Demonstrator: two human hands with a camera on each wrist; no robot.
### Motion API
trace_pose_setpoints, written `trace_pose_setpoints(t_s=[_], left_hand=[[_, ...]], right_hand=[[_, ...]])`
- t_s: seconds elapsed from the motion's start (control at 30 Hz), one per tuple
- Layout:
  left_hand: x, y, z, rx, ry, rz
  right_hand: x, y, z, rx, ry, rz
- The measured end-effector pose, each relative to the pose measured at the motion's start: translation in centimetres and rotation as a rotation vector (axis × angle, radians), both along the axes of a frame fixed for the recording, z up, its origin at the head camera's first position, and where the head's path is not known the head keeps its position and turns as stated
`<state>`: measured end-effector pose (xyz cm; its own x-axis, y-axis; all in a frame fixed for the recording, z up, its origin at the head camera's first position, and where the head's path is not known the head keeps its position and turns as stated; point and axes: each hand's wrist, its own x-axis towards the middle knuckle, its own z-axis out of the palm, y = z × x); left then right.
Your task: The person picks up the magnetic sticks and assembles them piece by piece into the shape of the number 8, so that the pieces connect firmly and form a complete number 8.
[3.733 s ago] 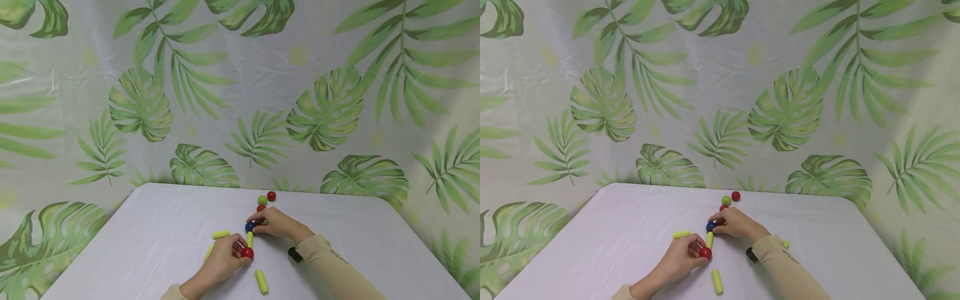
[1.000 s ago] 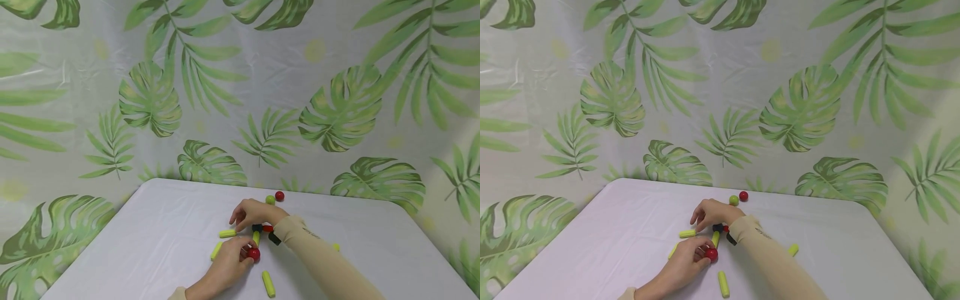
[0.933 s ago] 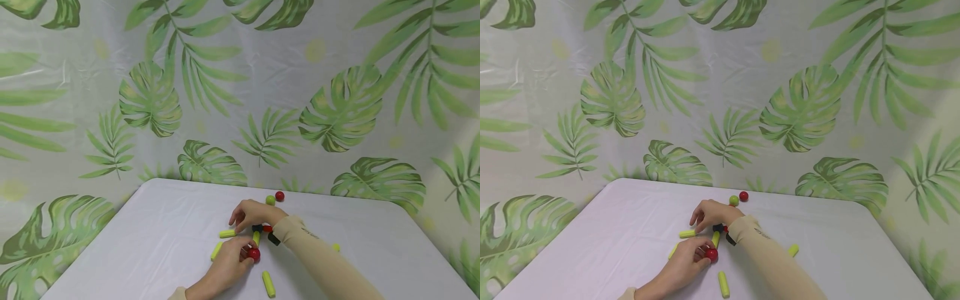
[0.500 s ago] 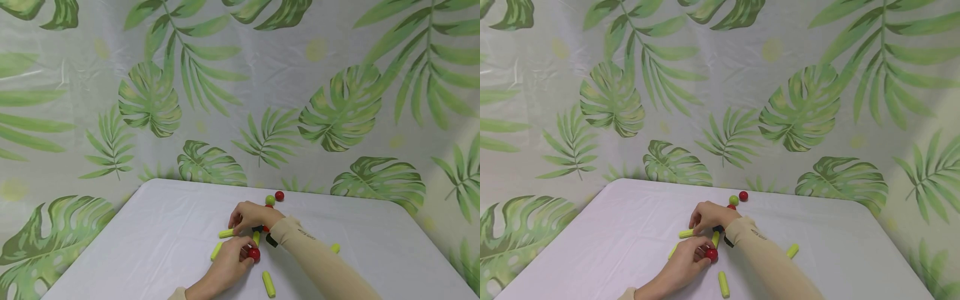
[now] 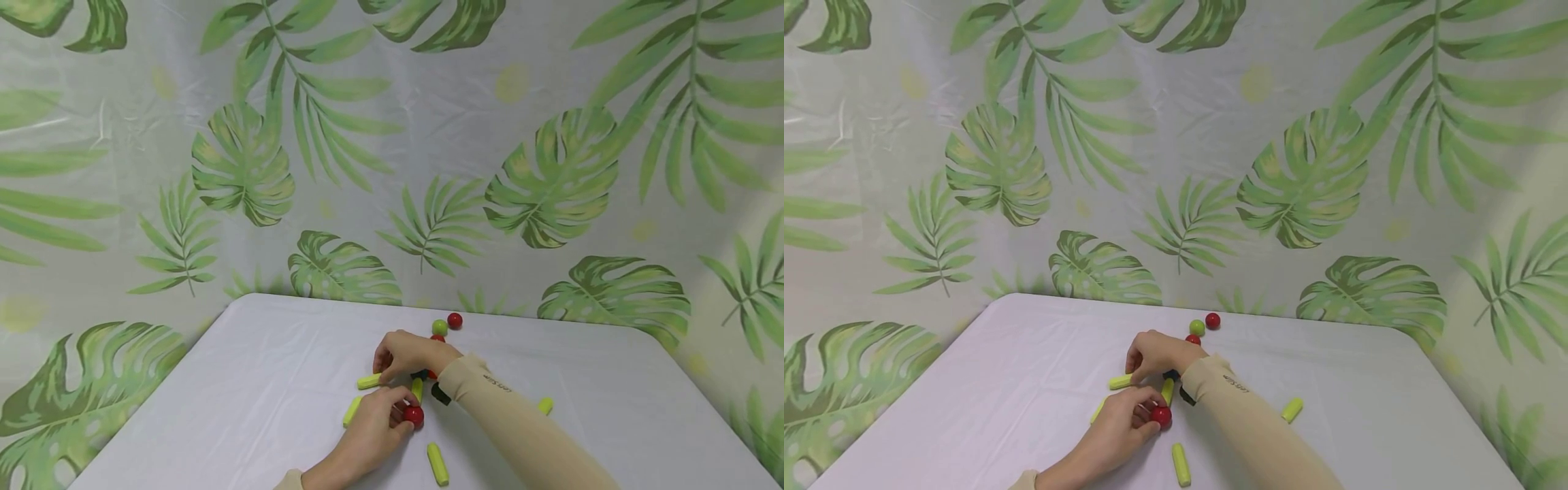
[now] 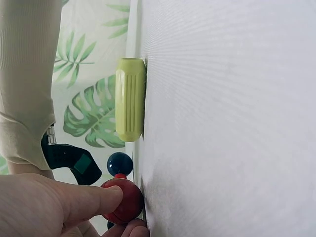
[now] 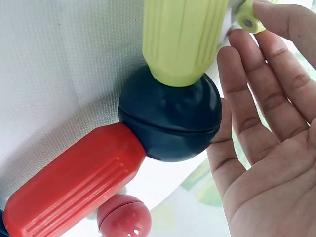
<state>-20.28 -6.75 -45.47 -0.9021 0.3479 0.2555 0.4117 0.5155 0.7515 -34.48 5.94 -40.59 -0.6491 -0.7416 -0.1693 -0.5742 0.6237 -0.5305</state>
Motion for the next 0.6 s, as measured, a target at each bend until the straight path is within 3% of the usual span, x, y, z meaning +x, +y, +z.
trace_pose_setpoints(t_s=[0.23,0.6], left_hand=[[-0.1,0.0,-0.1,0.006,0.018,-0.007],[-0.3,0.2,0.0,-0.041,0.031,-0.008]], right_hand=[[-0.1,0.6,0.4,-0.01,0.028,-0.026],[-0.3,3.9,2.6,-0.085,0.026,-0.06]])
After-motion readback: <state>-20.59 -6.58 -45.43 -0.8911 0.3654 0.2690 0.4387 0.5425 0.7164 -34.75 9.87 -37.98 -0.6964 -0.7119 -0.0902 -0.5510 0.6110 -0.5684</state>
